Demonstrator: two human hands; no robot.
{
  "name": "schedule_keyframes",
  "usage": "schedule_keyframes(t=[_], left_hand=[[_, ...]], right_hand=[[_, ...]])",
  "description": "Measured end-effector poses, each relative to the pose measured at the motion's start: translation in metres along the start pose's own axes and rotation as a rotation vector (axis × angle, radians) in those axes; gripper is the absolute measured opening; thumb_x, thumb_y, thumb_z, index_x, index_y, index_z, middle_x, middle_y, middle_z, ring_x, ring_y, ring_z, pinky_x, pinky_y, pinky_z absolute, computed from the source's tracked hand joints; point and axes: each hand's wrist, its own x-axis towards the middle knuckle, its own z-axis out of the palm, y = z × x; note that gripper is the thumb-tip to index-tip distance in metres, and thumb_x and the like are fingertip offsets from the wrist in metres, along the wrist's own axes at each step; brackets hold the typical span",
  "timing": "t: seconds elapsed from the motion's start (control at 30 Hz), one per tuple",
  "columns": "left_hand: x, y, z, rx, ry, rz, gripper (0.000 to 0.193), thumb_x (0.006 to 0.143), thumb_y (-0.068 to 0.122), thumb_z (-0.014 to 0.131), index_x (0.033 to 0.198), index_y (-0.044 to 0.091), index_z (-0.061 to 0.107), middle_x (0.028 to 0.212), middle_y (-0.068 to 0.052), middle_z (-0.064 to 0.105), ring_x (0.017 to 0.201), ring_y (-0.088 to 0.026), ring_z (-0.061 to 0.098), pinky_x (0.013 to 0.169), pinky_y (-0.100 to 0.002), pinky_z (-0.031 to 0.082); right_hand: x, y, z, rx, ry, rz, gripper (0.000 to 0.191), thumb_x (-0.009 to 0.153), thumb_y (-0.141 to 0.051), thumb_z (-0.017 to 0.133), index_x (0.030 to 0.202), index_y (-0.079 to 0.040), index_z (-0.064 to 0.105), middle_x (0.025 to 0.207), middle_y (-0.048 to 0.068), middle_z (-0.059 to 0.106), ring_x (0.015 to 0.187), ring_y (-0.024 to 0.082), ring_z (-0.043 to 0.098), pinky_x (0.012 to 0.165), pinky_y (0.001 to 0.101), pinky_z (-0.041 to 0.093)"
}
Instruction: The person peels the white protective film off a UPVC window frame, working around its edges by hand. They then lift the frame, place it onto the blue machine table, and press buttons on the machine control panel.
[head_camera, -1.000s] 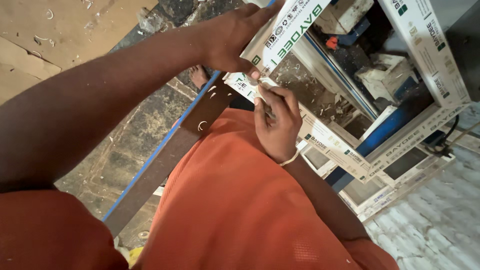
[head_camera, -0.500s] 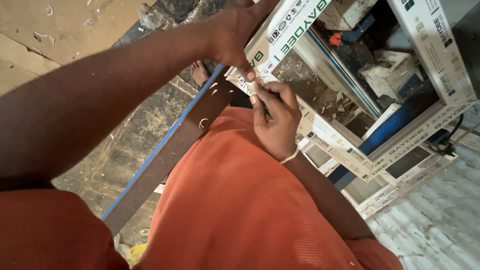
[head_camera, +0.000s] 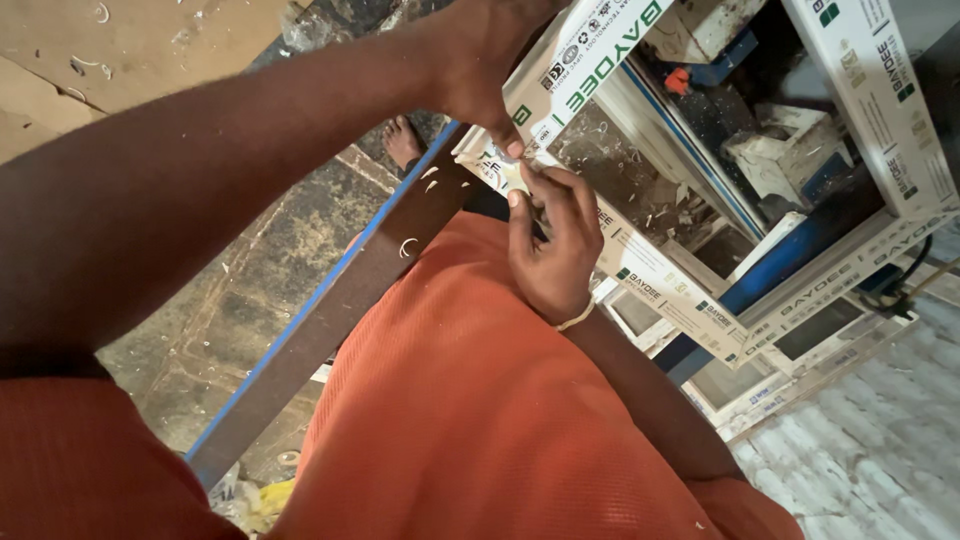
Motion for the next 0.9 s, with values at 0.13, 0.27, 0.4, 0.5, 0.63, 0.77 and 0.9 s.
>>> schedule_keyframes(t=[0.13,0.27,0.4,0.5,0.63,0.77,0.9], left_hand=[[-0.001,-0.001,-0.002,-0.031,-0.032,-0.007,0.126,0.038,0.033,0.104,0.145,-0.004,0.048,0.132,-0.025,0.065,0.124,-0.039,0.062,0.103,-0.042,0.049],[0.000,-0.002,0.003,0.039,-0.080,-0.058,0.121,0.045,0.035,0.104,0.143,-0.006,0.047,0.125,-0.026,0.066,0.118,-0.044,0.061,0.099,-0.046,0.048],[0.004,-0.002,0.013,0.126,-0.042,-0.016,0.121,0.045,0.033,0.104,0.142,-0.006,0.043,0.129,-0.025,0.064,0.116,-0.046,0.059,0.095,-0.047,0.050],[0.005,0.000,0.016,0.118,-0.155,-0.171,0.136,0.047,0.031,0.102,0.154,-0.005,0.026,0.120,-0.026,0.066,0.123,-0.045,0.057,0.099,-0.046,0.050],[-0.001,-0.002,0.014,0.066,-0.125,-0.171,0.139,0.047,0.030,0.103,0.158,0.001,0.023,0.131,-0.031,0.058,0.122,-0.047,0.057,0.100,-0.048,0.049],[-0.005,-0.006,0.014,0.063,-0.099,-0.093,0.138,0.048,0.030,0.103,0.158,0.001,0.027,0.134,-0.031,0.058,0.124,-0.049,0.055,0.102,-0.050,0.046],[-0.010,-0.012,0.013,-0.049,-0.112,-0.096,0.129,0.048,0.030,0.102,0.155,0.002,0.036,0.144,-0.028,0.055,0.133,-0.043,0.054,0.108,-0.048,0.044]], right_hand=[[0.002,-0.001,0.001,-0.005,-0.005,-0.032,0.023,0.100,0.001,0.071,0.123,0.000,0.068,0.117,0.012,0.062,0.096,0.024,0.066,0.084,0.0351,0.055],[0.004,-0.001,0.001,-0.025,-0.009,-0.055,0.015,0.100,0.001,0.070,0.115,0.001,0.067,0.118,0.013,0.061,0.106,0.029,0.067,0.089,0.0382,0.055],[0.007,-0.002,-0.002,-0.032,-0.051,-0.034,0.016,0.100,-0.001,0.070,0.115,0.001,0.068,0.118,0.014,0.061,0.104,0.030,0.067,0.088,0.0385,0.055],[0.008,-0.005,-0.003,0.014,-0.049,-0.004,0.016,0.100,-0.001,0.069,0.116,0.001,0.068,0.118,0.014,0.062,0.102,0.028,0.067,0.087,0.0373,0.055],[0.009,-0.006,-0.004,0.012,-0.084,0.039,0.020,0.098,0.000,0.070,0.118,0.002,0.069,0.117,0.014,0.061,0.097,0.027,0.066,0.082,0.0359,0.055],[0.010,-0.006,-0.003,-0.026,-0.062,-0.062,0.019,0.098,0.001,0.070,0.117,0.001,0.068,0.118,0.012,0.061,0.106,0.029,0.065,0.091,0.0385,0.054],[0.009,-0.006,-0.002,0.079,-0.106,0.035,0.017,0.099,0.002,0.069,0.116,0.003,0.067,0.118,0.014,0.059,0.103,0.027,0.065,0.085,0.0354,0.056]])
